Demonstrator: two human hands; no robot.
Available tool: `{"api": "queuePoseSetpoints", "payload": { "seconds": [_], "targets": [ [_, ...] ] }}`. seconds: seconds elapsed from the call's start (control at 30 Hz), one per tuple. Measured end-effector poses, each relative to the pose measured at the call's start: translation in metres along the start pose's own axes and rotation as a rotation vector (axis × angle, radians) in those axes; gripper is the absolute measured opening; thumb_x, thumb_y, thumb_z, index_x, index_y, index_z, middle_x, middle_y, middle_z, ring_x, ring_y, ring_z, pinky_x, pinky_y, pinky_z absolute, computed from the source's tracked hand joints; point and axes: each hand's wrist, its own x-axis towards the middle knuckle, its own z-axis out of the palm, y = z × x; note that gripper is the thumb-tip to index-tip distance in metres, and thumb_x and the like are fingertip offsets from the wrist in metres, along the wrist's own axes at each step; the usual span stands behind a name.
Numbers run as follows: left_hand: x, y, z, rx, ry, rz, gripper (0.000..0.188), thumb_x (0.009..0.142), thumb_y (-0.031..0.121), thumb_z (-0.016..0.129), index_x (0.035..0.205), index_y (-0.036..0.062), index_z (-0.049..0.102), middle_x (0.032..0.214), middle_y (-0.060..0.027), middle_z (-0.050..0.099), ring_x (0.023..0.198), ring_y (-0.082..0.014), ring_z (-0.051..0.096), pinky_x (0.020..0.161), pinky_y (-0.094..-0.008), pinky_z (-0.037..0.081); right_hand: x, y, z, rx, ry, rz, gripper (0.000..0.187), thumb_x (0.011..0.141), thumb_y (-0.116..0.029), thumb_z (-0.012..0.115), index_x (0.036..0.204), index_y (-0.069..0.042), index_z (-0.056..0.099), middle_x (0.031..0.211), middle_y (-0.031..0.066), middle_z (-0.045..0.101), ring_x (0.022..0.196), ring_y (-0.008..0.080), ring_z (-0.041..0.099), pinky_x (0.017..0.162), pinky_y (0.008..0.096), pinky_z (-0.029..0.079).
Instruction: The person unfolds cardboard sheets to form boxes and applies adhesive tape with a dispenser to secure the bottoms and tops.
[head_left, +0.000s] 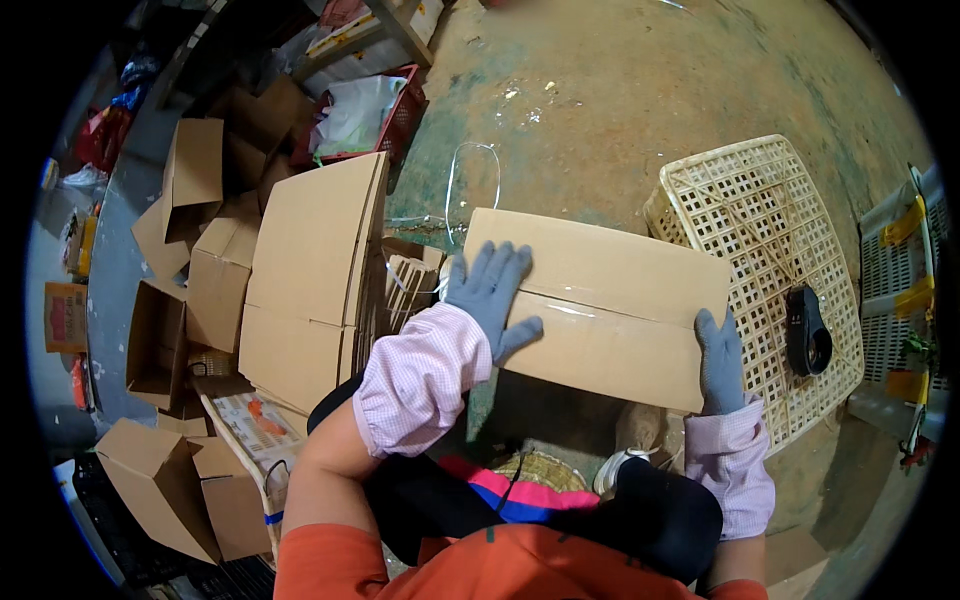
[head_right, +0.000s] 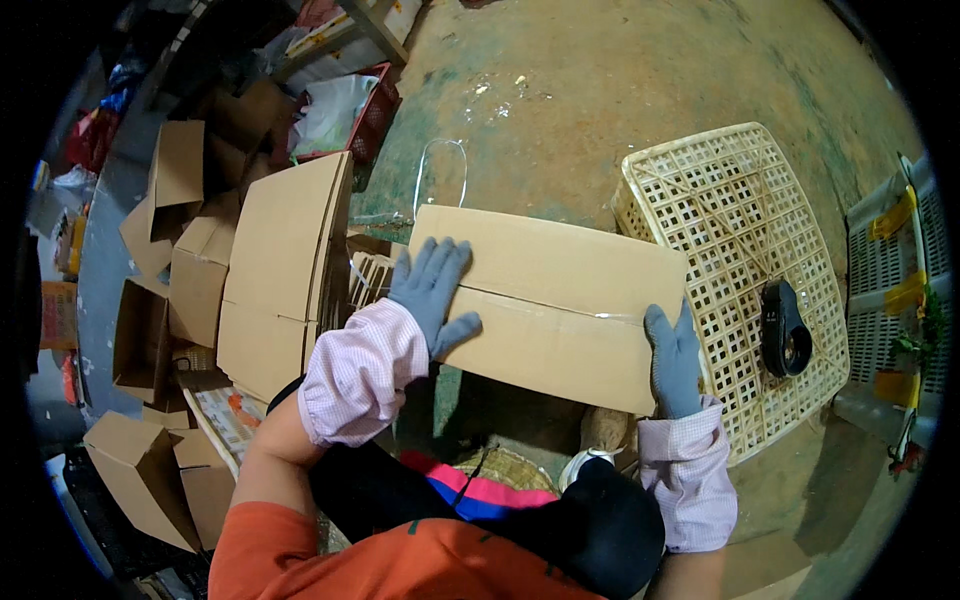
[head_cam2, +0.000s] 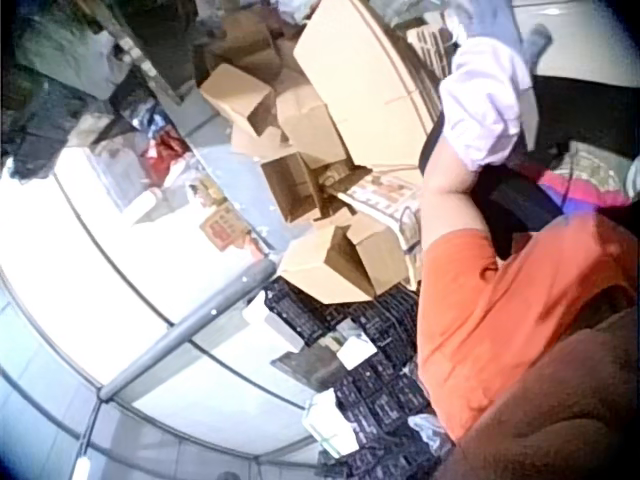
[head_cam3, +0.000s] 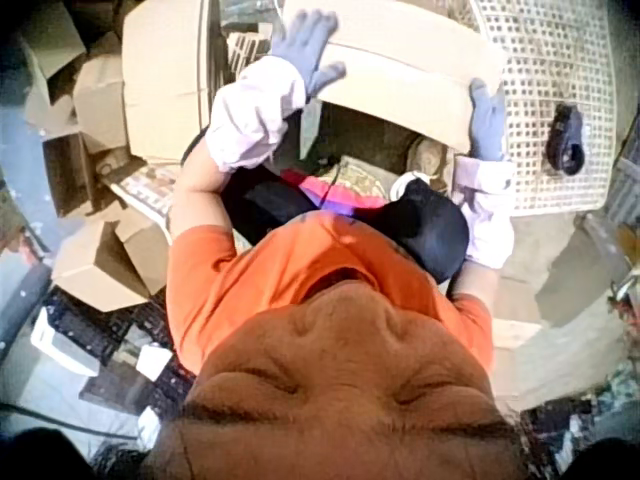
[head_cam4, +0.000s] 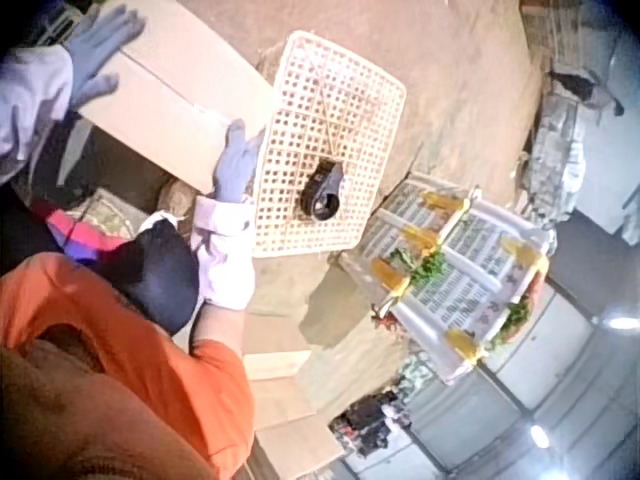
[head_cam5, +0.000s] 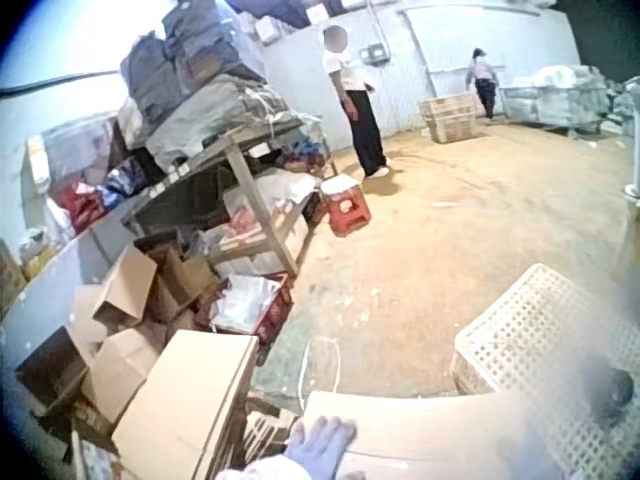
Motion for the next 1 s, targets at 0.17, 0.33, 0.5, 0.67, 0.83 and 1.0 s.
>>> {"api": "queuePoseSetpoints", "payload": {
  "seconds": [0.17,0.33,0.5,0.67,0.83,1.0],
  "targets": [
    [0.010,-0.020,0.024,-0.550,0.276,-0.248,0.069,0.085,0.041,0.048,0.136,0.0029,0.020,0.132,-0.0241,0.032,0.124,-0.0387,0.030,0.102,-0.0454,0.026,0.007,0.020,-0.014,0.232,-0.059,0.107,0.046,0.093,-0.030,0.042,0.125,0.003,0.039,0.116,0.0128,0.051,0.103,0.0197,0.050,0.088,0.0304,0.041],
    [0.046,-0.070,0.024,-1.711,-0.320,-0.399,0.059,0.088,0.039,0.048,0.132,0.0045,0.028,0.120,-0.0171,0.046,0.112,-0.0358,0.044,0.089,-0.0428,0.043,0.010,0.054,-0.015,1.016,-0.263,0.226,0.052,0.093,-0.039,0.037,0.134,-0.008,0.031,0.131,0.0104,0.043,0.116,0.0259,0.044,0.097,0.0344,0.036],
    [0.034,-0.077,0.043,-1.983,-0.202,-0.407,0.060,0.088,0.040,0.048,0.132,0.0053,0.028,0.121,-0.0165,0.046,0.112,-0.0355,0.044,0.089,-0.0428,0.043,0.003,0.076,-0.025,1.045,-0.239,0.315,0.051,0.093,-0.038,0.037,0.135,-0.009,0.031,0.133,0.0093,0.041,0.118,0.0253,0.042,0.098,0.0352,0.034],
    [0.034,-0.073,0.041,-2.180,-0.034,-0.364,0.060,0.087,0.041,0.048,0.132,0.0060,0.029,0.121,-0.0159,0.045,0.112,-0.0352,0.044,0.089,-0.0427,0.043,-0.004,0.075,-0.039,1.015,-0.170,0.348,0.050,0.093,-0.037,0.038,0.135,-0.009,0.031,0.134,0.0082,0.039,0.120,0.0247,0.040,0.099,0.0359,0.033],
    [0.020,-0.078,0.030,-2.400,0.213,-0.242,0.060,0.087,0.043,0.049,0.132,0.0068,0.029,0.121,-0.0153,0.045,0.112,-0.0349,0.044,0.089,-0.0426,0.043,-0.012,0.061,-0.045,0.928,-0.103,0.355,0.050,0.093,-0.036,0.038,0.135,-0.010,0.031,0.136,0.0071,0.037,0.122,0.0241,0.037,0.100,0.0367,0.031],
    [-0.016,-0.109,-0.015,-2.585,0.606,-0.018,0.061,0.087,0.044,0.049,0.131,0.0076,0.029,0.121,-0.0147,0.045,0.112,-0.0347,0.044,0.089,-0.0426,0.043,-0.015,0.027,-0.024,0.846,-0.103,0.364,0.049,0.093,-0.035,0.038,0.135,-0.011,0.031,0.137,0.0061,0.036,0.124,0.0235,0.035,0.101,0.0374,0.030]
  ]
}}
